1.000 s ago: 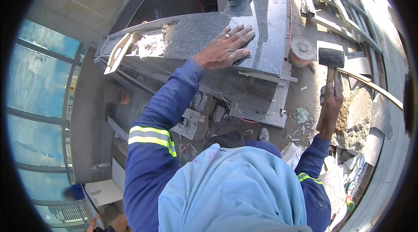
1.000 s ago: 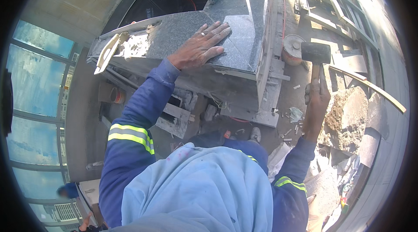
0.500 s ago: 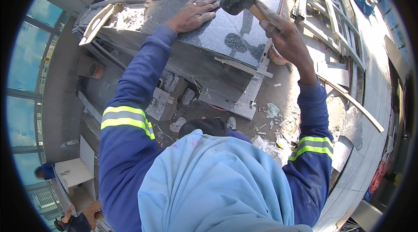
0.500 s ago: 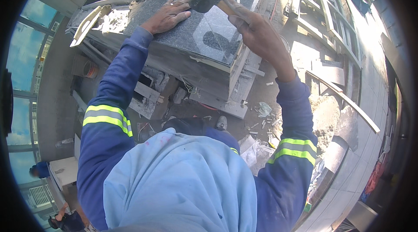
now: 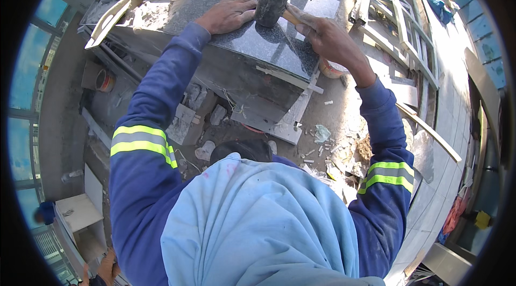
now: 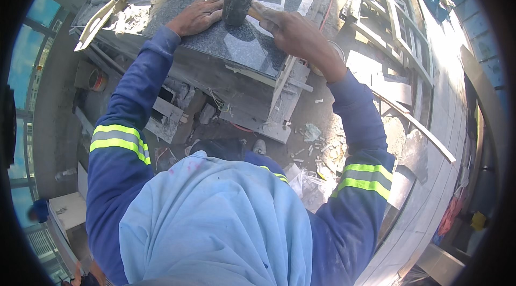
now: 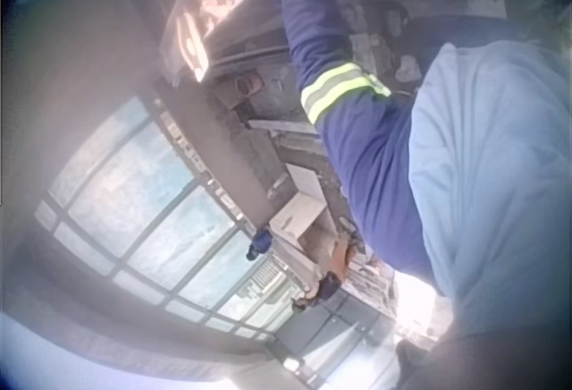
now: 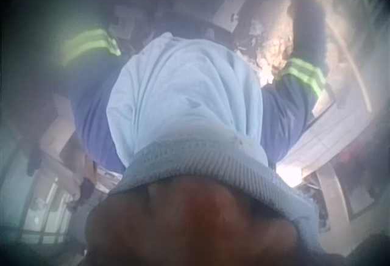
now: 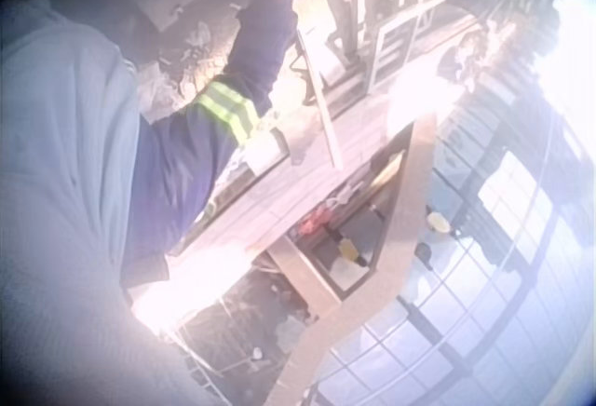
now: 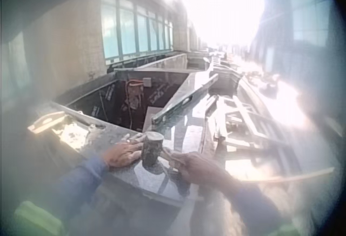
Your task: The person installs a dark stone tile onto a curved surface using a rubber mallet to tap it into place, a spirit level to check alignment, and a chisel to remove excess mortar. The person repeatedly adjusts the tile and checks its level during the process.
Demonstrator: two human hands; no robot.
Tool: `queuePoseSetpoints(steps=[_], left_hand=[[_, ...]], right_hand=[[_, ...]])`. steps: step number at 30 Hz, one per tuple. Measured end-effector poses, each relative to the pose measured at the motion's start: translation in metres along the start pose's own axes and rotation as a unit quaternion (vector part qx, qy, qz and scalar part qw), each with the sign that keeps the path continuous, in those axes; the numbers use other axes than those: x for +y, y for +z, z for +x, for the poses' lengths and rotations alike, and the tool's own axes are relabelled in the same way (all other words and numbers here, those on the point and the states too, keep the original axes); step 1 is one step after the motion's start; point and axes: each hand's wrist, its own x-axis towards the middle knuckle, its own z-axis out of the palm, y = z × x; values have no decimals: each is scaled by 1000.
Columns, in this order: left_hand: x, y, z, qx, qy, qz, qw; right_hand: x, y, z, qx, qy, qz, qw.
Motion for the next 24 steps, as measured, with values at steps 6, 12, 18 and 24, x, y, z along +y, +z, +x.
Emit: queuePoseSetpoints(steps=[6,12,18,24], left_hand=[[6,-10,2,-32,-9,-9,999],[7,-11,1,-45,-19,-12,999],[3,-5,3,-13,-7,-25,1000],[1,-5,4,-17,-9,-11,1000]], right_hand=[[-16,-8,0,92,-39,62,993],[-27,-25,6,-34,29,20,999],[-11,-9,2,4,3,-26,1000],[-36,-24,-2,-37,77,2,996]])
